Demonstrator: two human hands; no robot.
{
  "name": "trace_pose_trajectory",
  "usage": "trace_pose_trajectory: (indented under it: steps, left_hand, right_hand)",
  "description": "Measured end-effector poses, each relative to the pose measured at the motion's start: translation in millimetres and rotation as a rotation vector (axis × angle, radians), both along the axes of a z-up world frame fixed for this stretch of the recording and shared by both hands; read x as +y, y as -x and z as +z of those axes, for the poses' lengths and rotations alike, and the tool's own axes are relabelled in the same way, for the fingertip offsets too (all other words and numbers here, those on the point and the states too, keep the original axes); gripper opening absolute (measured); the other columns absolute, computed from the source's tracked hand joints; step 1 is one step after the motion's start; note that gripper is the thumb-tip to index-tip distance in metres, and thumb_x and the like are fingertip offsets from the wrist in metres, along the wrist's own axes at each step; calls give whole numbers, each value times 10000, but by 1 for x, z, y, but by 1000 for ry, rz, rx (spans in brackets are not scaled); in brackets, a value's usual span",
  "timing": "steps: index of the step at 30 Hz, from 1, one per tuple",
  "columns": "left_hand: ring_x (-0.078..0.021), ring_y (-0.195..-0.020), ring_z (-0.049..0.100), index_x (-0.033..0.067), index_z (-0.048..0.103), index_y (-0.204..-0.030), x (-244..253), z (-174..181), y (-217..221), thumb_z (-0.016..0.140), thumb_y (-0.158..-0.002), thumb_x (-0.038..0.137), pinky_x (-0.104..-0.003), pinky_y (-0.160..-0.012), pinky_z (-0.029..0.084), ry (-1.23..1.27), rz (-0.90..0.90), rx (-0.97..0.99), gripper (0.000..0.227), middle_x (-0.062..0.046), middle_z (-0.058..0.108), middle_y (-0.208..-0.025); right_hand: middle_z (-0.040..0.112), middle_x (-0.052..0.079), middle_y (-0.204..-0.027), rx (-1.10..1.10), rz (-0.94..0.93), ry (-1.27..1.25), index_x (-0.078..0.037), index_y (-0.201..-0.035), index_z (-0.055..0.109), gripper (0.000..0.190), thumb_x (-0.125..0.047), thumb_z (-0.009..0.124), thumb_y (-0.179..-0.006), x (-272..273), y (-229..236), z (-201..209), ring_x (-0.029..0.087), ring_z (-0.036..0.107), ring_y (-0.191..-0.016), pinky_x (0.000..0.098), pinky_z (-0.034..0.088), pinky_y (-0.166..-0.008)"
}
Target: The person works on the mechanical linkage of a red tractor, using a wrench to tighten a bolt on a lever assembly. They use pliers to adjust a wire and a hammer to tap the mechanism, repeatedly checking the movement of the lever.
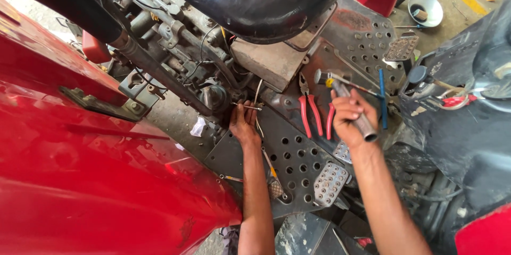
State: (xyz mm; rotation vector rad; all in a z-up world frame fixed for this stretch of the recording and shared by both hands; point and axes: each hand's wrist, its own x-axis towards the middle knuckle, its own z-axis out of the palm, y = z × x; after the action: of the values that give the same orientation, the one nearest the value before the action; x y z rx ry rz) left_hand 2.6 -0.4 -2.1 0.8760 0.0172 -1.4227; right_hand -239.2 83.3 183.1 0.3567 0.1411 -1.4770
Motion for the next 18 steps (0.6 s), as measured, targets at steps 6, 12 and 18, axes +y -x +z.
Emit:
trace_pose_trajectory:
  steps: [6,12,18]
  left_hand:
    - [-258,-1025,752,-10,669,-1250,2,3,-3,718,-951,254,-338,-846,625,-10,5,-14,402,-157,745,-1165]
    - [-265,-1044,749,-17,669,-1251,2,2,-1,712,-958,241,-354,-869,630,3,3,-1,392,-160,745,-1169]
    - [-269,-1050,747,-22,665,-1255,1,3,-2,716,-954,243,-344,-864,633,-1,7,0,404,-165,743,-1172]
  right_hand:
    - [525,64,-800,-142,5,-8,158,-1331,365,410,-31,547,-1015,-3,-39,36,158,618,-580,254,538,-520]
    - [519,58,-774,-199,-3,268,113,-1258,422,271,-45,519,-1060,-22,-57,69,181,602,-565,286,518,-511]
    - [496,41,-755,-46,-5,346,88,-1254,453,269,-67,514,-1043,-2,-55,88,134,524,-522,289,490,-482]
